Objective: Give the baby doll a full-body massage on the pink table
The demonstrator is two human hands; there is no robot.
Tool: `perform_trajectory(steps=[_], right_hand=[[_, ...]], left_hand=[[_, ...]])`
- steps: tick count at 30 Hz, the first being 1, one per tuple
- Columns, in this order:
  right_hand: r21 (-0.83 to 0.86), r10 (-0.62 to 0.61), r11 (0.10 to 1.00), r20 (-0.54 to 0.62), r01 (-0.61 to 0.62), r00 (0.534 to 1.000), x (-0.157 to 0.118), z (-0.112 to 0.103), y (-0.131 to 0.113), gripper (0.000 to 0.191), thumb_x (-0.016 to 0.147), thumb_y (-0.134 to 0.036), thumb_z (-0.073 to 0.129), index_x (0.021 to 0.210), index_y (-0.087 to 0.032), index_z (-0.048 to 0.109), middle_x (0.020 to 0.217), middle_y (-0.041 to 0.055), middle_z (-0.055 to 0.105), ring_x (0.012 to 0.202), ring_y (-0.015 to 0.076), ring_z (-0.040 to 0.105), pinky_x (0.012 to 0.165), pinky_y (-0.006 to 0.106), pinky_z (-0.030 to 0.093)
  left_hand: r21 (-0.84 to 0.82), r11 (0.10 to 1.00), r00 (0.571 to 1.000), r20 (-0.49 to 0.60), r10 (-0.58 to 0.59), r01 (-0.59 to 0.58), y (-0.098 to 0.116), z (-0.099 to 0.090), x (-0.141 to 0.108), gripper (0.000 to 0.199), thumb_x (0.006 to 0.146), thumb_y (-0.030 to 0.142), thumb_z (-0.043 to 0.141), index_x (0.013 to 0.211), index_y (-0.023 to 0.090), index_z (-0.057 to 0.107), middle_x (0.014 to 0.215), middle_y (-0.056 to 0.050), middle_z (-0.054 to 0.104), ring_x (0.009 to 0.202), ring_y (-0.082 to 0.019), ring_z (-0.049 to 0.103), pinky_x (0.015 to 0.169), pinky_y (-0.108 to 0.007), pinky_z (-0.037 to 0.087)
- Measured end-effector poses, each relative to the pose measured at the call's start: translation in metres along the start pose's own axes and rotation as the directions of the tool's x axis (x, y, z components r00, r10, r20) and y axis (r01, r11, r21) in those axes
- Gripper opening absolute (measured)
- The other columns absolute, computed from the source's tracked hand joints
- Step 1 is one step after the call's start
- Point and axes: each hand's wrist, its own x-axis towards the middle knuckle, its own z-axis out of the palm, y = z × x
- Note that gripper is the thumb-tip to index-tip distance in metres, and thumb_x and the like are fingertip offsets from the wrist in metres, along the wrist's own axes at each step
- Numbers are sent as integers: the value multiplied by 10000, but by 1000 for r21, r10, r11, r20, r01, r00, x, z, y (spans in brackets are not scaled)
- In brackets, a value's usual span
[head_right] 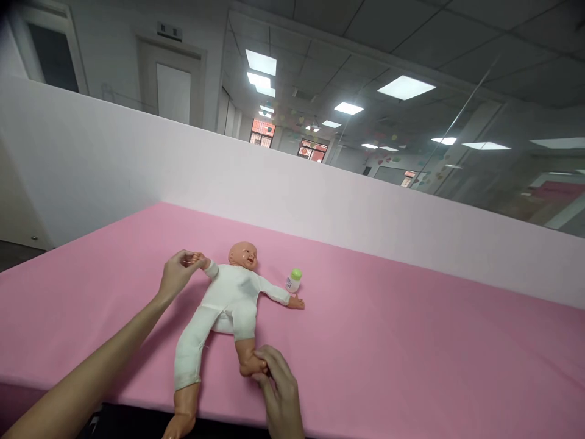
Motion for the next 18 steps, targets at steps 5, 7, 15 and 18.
perform_trajectory(steps=[5, 7, 15, 18], right_hand=[[38, -21, 999, 65, 19, 998, 41, 20, -11, 194, 957, -222, 600, 1078, -229, 751, 1133, 93, 751, 1069, 233, 716, 956, 291, 569], [70, -31, 997, 90, 25, 995, 51, 30, -10, 233, 951, -175, 564, 1090, -231, 743, 1140, 85, 740, 1080, 226, 700, 963, 297, 554], [118, -9, 993, 88, -2, 996, 57, 42, -10, 236, 944, -157, 555, 1080, -238, 730, 1114, 75, 723, 1055, 223, 681, 950, 298, 541], [104, 6, 994, 57, -12, 998, 40, 23, -12, 187, 958, -231, 608, 1094, -251, 735, 1124, 84, 731, 1063, 233, 696, 950, 293, 557]], left_hand=[[218, 965, 981, 161, 112, -146, 22, 37, -20, 176, 818, 401, 722, 878, 238, 691, 916, -23, 784, 809, -205, 706, 675, -281, 440], [329, 919, 963, 226, 149, -219, 24, 47, -24, 125, 847, 361, 679, 861, 237, 672, 886, -20, 776, 779, -197, 689, 642, -277, 392], [333, 917, 956, 262, 135, -221, 13, 44, -25, 137, 821, 365, 691, 814, 236, 647, 842, -8, 756, 731, -189, 655, 615, -277, 362], [170, 978, 977, 196, 87, -121, 3, 24, -13, 213, 788, 422, 737, 851, 230, 669, 878, -16, 762, 773, -200, 681, 647, -277, 428]])
